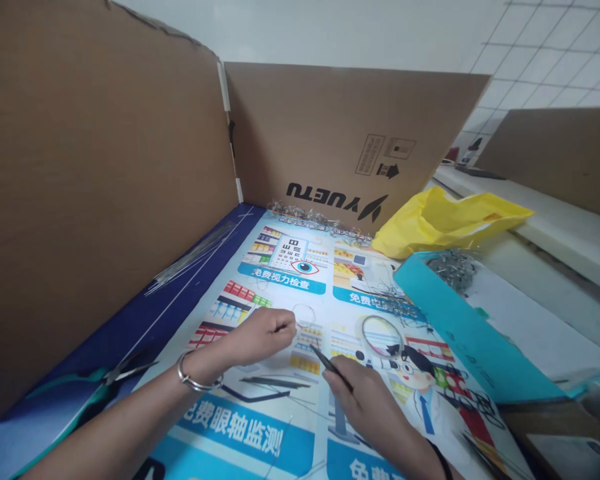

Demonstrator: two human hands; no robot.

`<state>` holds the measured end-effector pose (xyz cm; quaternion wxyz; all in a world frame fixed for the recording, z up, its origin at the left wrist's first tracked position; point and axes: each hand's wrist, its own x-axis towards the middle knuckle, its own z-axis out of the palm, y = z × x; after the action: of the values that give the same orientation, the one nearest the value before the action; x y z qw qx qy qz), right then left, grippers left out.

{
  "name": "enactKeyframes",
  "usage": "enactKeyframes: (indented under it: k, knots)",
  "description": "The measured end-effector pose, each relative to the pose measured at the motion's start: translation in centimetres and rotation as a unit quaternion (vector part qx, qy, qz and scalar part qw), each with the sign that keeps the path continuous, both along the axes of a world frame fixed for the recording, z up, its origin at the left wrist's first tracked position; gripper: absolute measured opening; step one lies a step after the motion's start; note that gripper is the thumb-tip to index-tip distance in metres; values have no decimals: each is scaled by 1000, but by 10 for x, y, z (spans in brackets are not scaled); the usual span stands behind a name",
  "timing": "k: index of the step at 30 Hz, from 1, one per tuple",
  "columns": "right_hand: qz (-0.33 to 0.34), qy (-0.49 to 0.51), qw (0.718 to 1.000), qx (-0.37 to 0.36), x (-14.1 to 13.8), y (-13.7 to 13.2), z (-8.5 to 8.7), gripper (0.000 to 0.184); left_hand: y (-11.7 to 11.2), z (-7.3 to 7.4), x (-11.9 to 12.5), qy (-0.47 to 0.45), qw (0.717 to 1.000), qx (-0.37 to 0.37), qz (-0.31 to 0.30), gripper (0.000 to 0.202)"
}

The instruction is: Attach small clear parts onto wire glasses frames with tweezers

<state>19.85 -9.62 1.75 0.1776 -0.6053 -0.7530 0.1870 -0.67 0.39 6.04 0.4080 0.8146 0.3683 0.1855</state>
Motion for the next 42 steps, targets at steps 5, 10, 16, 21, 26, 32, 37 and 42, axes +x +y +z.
enactKeyframes:
  k: [5, 10, 16, 21, 26, 32, 37, 42]
  knots:
    - [-33, 62, 997, 23, 3, 4, -13, 23, -4, -3, 2, -18, 993, -110, -27, 24]
    - [7, -19, 980, 199, 6, 6, -24, 19, -8, 0, -1, -16, 965, -248, -77, 21]
    - [60, -112, 944, 304, 7, 7, -17, 17, -12, -8, 1, -84, 912, -389, -97, 24]
    - [73, -134, 929, 336, 8, 6, -13, 14, -13, -11, 4, -83, 899, -424, -78, 22]
    - [94, -158, 917, 353, 9, 4, -12, 15, -16, -10, 4, -88, 886, -449, -76, 22]
    - [81, -163, 915, 361, 13, 4, -15, 15, -15, -20, 6, -129, 876, -460, -76, 20]
    - [14, -163, 911, 379, 16, 7, -16, 16, -12, -30, 12, -174, 883, -433, -61, 25]
    - [-22, -158, 913, 377, 14, 8, -15, 17, -19, -36, 21, -268, 882, -386, 2, 35]
